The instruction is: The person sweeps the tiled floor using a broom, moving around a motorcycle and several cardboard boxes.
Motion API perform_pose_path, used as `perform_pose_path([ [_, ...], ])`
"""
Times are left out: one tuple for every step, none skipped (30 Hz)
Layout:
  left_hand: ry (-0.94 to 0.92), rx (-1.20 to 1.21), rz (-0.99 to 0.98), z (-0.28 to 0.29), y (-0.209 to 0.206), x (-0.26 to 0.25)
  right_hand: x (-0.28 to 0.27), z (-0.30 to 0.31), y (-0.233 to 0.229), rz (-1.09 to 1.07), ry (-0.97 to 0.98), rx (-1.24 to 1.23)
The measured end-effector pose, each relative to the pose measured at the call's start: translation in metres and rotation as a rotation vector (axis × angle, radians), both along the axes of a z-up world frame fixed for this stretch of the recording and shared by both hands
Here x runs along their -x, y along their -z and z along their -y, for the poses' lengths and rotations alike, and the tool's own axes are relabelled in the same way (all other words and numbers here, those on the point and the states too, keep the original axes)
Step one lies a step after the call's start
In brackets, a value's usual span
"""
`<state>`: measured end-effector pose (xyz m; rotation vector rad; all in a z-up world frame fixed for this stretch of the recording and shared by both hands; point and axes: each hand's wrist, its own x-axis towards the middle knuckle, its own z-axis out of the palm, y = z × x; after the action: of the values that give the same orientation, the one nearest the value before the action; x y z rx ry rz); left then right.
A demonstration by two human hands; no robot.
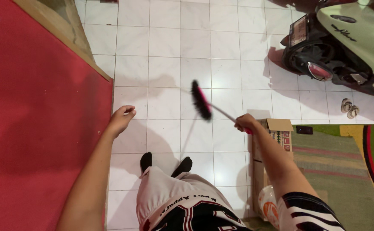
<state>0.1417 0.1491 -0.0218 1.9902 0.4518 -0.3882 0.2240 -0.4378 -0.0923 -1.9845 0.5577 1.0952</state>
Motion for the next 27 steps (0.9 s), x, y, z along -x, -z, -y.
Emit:
perform_pose_path([
  [0.006,0.009,-0.004,-0.001,0.001,0.001,0.002,-0.002,-0.001,0.031,-0.17,0.246],
  [0.013,0.018,-0.008,-0.001,0.003,0.001,0.004,-0.002,-0.003,0.062,-0.339,0.493],
  [0.018,0.018,-0.003,0.001,0.006,-0.002,0.01,0.0,-0.004,0.066,-0.332,0.495],
  [0.033,0.041,0.031,0.003,0.008,-0.005,0.017,0.002,-0.003,0.15,-0.415,0.517],
  [0.046,0.062,0.061,0.005,0.01,-0.008,0.022,0.005,-0.003,0.232,-0.499,0.537],
  [0.051,0.062,0.065,0.006,0.011,-0.013,0.021,0.011,-0.005,0.234,-0.494,0.538],
  [0.066,0.05,0.079,0.01,0.011,-0.017,0.026,0.02,-0.008,0.251,-0.296,0.428],
  [0.082,0.039,0.093,0.014,0.01,-0.021,0.03,0.029,-0.01,0.267,-0.098,0.318],
  [0.096,0.043,0.093,0.02,0.008,-0.026,0.031,0.04,-0.014,0.265,-0.084,0.323],
  [0.096,0.051,0.073,0.026,0.006,-0.032,0.031,0.049,-0.018,0.264,0.068,0.169],
  [0.097,0.061,0.055,0.033,0.003,-0.037,0.032,0.057,-0.022,0.267,0.22,0.016],
  [0.113,0.066,0.058,0.039,0.0,-0.042,0.033,0.065,-0.026,0.27,0.236,0.022],
  [0.129,0.066,0.061,0.046,-0.003,-0.046,0.035,0.076,-0.031,0.212,0.223,0.011],
  [0.145,0.066,0.065,0.053,-0.006,-0.05,0.037,0.084,-0.034,0.155,0.209,-0.001],
  [0.155,0.069,0.063,0.059,-0.009,-0.053,0.039,0.088,-0.035,0.154,0.219,0.003],
  [0.168,0.083,0.067,0.065,-0.011,-0.056,0.04,0.091,-0.035,0.103,0.126,-0.026],
  [0.177,0.096,0.072,0.07,-0.011,-0.056,0.043,0.094,-0.034,0.055,0.028,-0.055],
  [0.182,0.099,0.071,0.073,-0.011,-0.056,0.049,0.096,-0.033,0.054,0.033,-0.052],
  [0.197,0.082,0.073,0.074,-0.013,-0.059,0.053,0.095,-0.031,0.066,0.124,0.02],
  [0.212,0.065,0.075,0.076,-0.014,-0.06,0.057,0.093,-0.029,0.08,0.213,0.092],
  [0.21,0.064,0.076,0.076,-0.016,-0.06,0.059,0.088,-0.025,0.08,0.212,0.091],
  [0.205,0.067,0.072,0.076,-0.017,-0.059,0.062,0.083,-0.021,0.097,0.164,0.156],
  [0.194,0.07,0.069,0.074,-0.017,-0.058,0.065,0.076,-0.017,0.14,-0.003,0.279],
  [0.188,0.068,0.07,0.073,-0.018,-0.055,0.066,0.072,-0.014,0.176,-0.15,0.408],
  [0.184,0.06,0.073,0.072,-0.02,-0.053,0.064,0.071,-0.014,0.239,-0.318,0.523],
  [0.179,0.052,0.076,0.069,-0.023,-0.051,0.062,0.07,-0.014,0.316,-0.453,0.609],
  [0.169,0.048,0.075,0.065,-0.022,-0.048,0.062,0.069,-0.013,0.394,-0.591,0.699],
])
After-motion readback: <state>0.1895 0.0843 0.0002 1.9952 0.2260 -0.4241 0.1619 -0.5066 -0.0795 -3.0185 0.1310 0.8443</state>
